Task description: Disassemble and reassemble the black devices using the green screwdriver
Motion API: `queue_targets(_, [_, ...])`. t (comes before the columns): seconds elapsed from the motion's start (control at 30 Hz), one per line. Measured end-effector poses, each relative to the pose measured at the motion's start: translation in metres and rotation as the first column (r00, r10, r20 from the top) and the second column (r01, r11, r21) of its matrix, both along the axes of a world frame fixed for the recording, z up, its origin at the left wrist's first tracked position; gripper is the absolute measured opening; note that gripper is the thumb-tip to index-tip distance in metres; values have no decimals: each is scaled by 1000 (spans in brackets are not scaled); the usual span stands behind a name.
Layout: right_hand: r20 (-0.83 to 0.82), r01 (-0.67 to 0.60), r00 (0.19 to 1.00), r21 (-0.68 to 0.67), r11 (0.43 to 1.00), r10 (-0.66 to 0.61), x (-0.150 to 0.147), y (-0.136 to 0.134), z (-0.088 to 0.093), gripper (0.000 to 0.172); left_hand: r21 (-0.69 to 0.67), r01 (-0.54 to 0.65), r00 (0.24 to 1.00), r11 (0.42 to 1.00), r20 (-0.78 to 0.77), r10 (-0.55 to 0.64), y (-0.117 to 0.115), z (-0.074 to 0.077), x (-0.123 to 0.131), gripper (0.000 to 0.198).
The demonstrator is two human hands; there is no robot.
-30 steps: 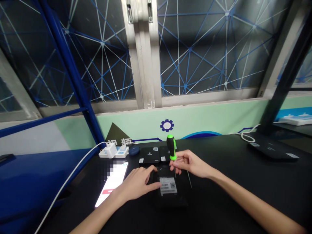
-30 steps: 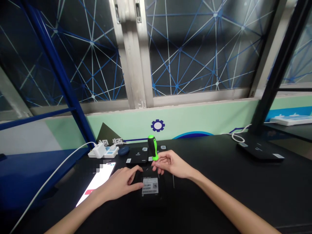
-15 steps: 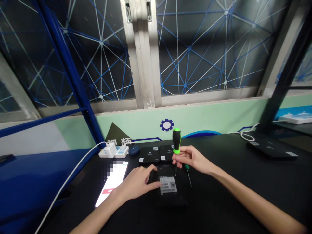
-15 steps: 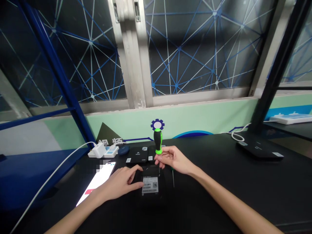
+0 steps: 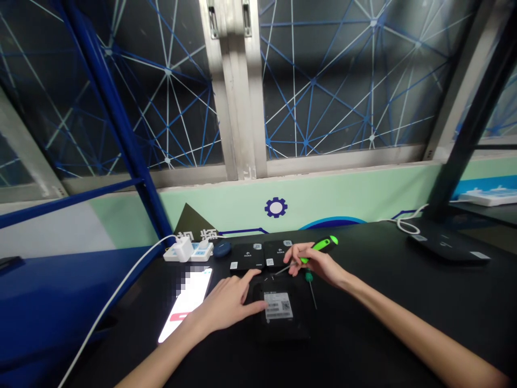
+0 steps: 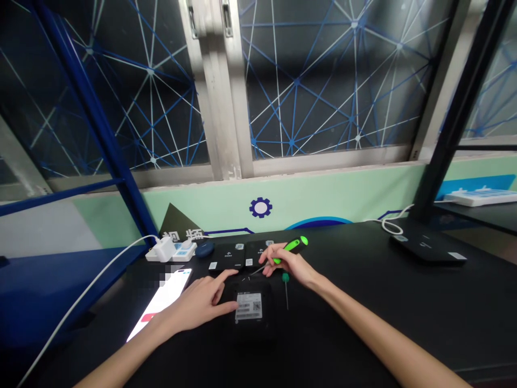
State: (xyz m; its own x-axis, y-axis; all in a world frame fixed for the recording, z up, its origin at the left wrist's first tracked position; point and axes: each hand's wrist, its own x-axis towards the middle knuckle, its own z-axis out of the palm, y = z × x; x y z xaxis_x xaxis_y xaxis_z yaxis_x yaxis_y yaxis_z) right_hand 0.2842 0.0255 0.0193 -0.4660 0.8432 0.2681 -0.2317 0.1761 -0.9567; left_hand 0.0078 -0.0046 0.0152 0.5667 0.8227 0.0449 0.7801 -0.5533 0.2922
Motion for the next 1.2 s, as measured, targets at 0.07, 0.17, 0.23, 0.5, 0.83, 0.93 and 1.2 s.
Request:
queue_targets(0.07, [-9,9,1000,12,1000,-9,-4,0,-3,24,-4,23,1000,1000,-12,-23,0,-1,-1,71])
queue_targets(0.17, [8,-5,1000,30,1000,4,-8,-2,-4,22,-17,58,998,998,-23,-59,1,-2,-1,71])
queue_targets(0.23, [35,-15,999,39,999,13,-10,-4,-4,20,-19,69,997,997,-26,-70,2,-2,0,68])
queue_targets(0.5, [68,-45,997,49,998,42,-14,-10,-3,19,-21,95,995,995,-9,-96,-2,4,3,52])
queue_targets(0.83, [45,38,998,85,996,-42,-8,-9,4,36,-12,41,998,999,-51,-42,1,-1,2,68])
queue_targets(0.93, [23,155,987,105,982,-158,-5,-7,6,47,76,-71,996,995,-54,75,0,0,2,64])
queue_targets(1.2, [-162,488,864,34,872,-477,6,2,8,34,17,-12,1000,1000,-27,12,-3,5,3,46])
